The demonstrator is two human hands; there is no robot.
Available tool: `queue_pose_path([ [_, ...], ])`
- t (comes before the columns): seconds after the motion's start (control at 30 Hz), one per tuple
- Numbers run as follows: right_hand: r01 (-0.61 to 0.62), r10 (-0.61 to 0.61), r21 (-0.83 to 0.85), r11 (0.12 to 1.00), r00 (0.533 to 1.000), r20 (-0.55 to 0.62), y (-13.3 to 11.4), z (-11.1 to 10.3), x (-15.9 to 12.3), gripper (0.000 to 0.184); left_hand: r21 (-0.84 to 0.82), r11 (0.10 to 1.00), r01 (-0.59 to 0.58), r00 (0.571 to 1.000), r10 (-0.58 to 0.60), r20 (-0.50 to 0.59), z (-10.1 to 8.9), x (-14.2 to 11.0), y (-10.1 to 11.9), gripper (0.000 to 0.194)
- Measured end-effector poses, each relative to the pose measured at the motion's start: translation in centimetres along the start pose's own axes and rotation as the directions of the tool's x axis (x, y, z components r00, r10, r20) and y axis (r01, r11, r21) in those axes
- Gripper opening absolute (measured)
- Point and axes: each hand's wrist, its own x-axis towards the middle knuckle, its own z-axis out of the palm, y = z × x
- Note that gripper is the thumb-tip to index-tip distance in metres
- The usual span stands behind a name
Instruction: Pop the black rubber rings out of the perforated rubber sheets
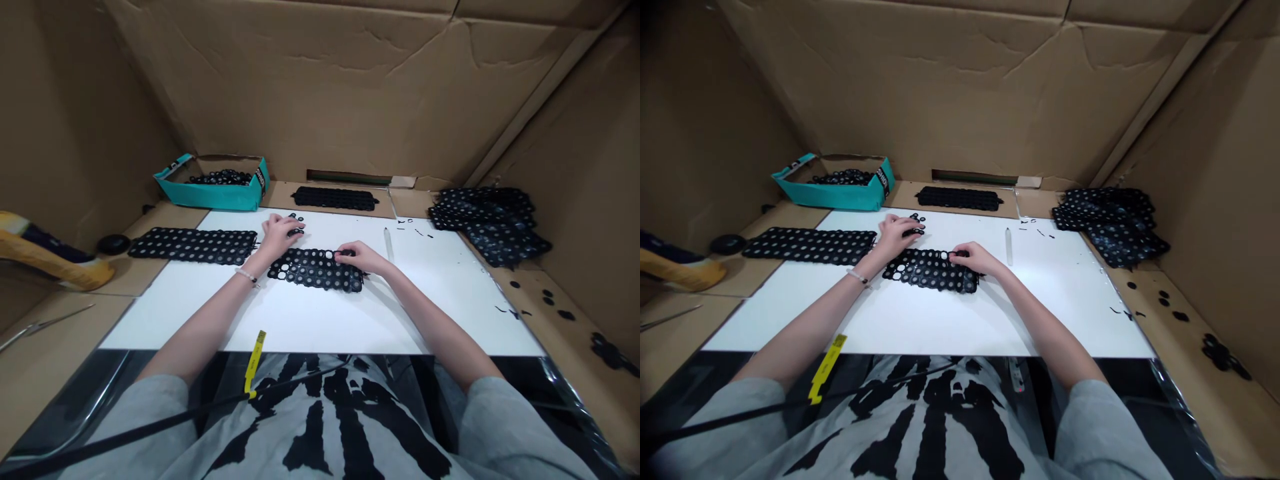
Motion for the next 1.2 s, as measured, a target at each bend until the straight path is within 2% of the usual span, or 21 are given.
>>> queue_pose_path([
  [0.03, 0.023, -0.023, -0.008, 1.0, 0.999, 0.023, 0.0, -0.3, 0.0, 0.032, -0.054, 0.998, -0.041, 0.993, 0.047, 0.111, 0.2, -0.1, 0.4, 0.027],
  [0.1, 0.045, -0.043, -0.049, 0.998, 0.998, 0.049, 0.1, -0.9, -0.2, 0.029, -0.162, 0.982, -0.093, 0.943, 0.139, 0.303, 0.7, -0.2, 1.2, 0.027],
  [0.17, 0.025, -0.023, -0.131, 0.991, 1.0, 0.011, 0.0, -1.2, -0.5, 0.025, -0.219, 0.971, -0.101, 0.907, 0.18, 0.38, 1.2, -0.4, 1.9, 0.028],
  [0.27, -0.016, 0.003, -0.199, 0.98, 0.998, -0.066, -0.3, -0.8, -0.7, 0.032, -0.229, 0.969, -0.096, 0.916, 0.176, 0.36, 1.6, -0.7, 2.5, 0.029],
  [0.33, -0.028, 0.011, -0.22, 0.975, 0.997, -0.075, -0.5, 0.1, -0.7, 0.034, -0.228, 0.967, -0.111, 0.926, 0.184, 0.331, 1.6, -1.0, 2.8, 0.029],
  [0.43, -0.058, 0.026, -0.297, 0.953, 0.993, -0.111, -0.5, 1.7, -0.3, 0.02, -0.2, 0.963, -0.179, 0.944, 0.226, 0.242, 1.2, -1.5, 3.2, 0.027],
  [0.53, -0.058, 0.019, -0.248, 0.967, 0.988, -0.156, 0.0, 2.8, 0.1, 0.023, -0.186, 0.944, -0.274, 0.924, 0.312, 0.223, 0.6, -2.1, 4.1, 0.028],
  [0.63, -0.012, -0.014, -0.153, 0.988, 0.986, -0.164, 0.4, 3.1, 0.3, 0.03, -0.22, 0.933, -0.285, 0.908, 0.336, 0.251, 0.4, -2.6, 4.8, 0.03],
  [0.83, 0.048, -0.055, -0.061, 0.997, 0.991, -0.12, 0.8, 2.8, 0.4, 0.035, -0.214, 0.96, -0.182, 0.955, 0.224, 0.193, 0.9, -2.6, 4.8, 0.025],
  [1.0, -0.024, 0.013, -0.065, 0.998, 0.988, -0.154, 1.0, 2.9, 0.5, 0.033, -0.302, 0.951, -0.06, 0.98, 0.114, 0.165, 1.6, -2.5, 5.0, 0.02],
  [1.1, -0.062, 0.047, -0.077, 0.995, 0.982, -0.184, 1.0, 3.0, 0.6, 0.035, -0.397, 0.914, 0.083, 0.994, -0.047, 0.1, 1.8, -2.0, 4.4, 0.021],
  [1.2, -0.091, 0.073, -0.082, 0.992, 0.978, -0.196, 0.7, 3.0, 0.5, 0.035, -0.422, 0.882, 0.209, 0.961, -0.265, -0.077, 1.3, -1.0, 2.2, 0.024],
])
